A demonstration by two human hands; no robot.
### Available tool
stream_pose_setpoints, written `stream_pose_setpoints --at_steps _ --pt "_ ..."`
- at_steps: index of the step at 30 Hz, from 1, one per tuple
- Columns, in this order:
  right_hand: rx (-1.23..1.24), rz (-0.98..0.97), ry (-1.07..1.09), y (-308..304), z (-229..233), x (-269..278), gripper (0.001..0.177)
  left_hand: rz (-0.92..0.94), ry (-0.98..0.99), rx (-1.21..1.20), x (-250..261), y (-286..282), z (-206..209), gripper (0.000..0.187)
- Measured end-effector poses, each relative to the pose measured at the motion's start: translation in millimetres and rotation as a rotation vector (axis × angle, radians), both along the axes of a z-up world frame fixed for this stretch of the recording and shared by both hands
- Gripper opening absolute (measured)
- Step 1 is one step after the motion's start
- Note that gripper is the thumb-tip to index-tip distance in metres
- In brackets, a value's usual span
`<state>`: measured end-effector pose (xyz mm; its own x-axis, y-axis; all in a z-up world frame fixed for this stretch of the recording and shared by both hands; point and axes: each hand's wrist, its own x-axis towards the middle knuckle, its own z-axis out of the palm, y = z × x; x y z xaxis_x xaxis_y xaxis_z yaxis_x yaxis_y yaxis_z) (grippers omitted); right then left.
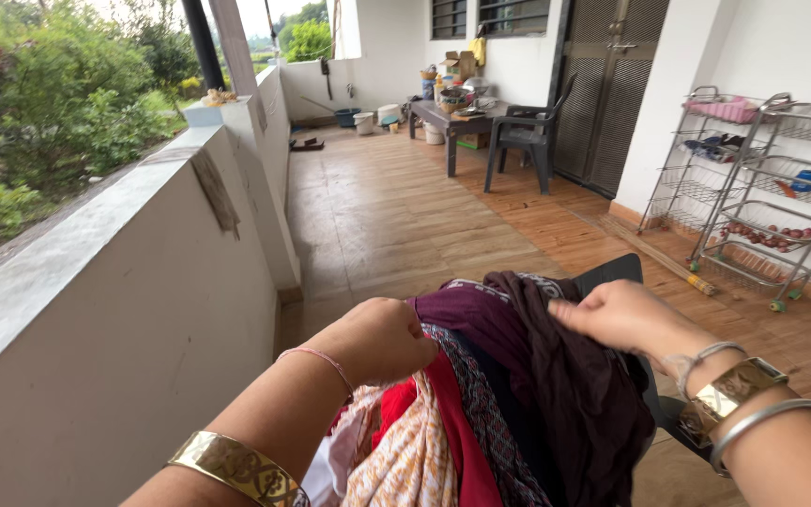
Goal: The person hangs several pieces of clothing on a clothesline on a balcony. They pick up each item from a chair, unfold it, and drape it over the line one at a time.
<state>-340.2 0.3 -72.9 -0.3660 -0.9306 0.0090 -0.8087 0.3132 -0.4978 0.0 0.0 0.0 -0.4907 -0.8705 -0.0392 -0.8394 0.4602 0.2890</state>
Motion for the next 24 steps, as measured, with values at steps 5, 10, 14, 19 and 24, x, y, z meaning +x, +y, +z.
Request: stream_pose_setpoints --at_steps 5,10,14,19,24 --pt "0.048 -0.052 0.171 12.5 44.6 19.7 0.033 -0.117 -0.024 0.274 1.4 -19.3 7.2 0.041" --pt "-0.67 0.019 0.57 1.9 143.7 47.7 0.033 -0.319 0.255 -0.167 -1.1 -82.8 21.9 0.05" --pt "-0.756 0.312 0.194 -12.9 222.4 112.8 0.025 -0.406 0.965 -0.218 8.5 -139.5 68.6 0.091" --pt "-0.622 0.576 -0.268 -30.3 255.5 177.0 0.018 -0.634 1.116 0.313 34.0 -181.7 116.2 0.06" --pt "-0.542 0.496 -0.47 -48.3 231.6 174.5 0.018 -0.735 1.128 0.683 20.9 -204.5 107.8 0.037"
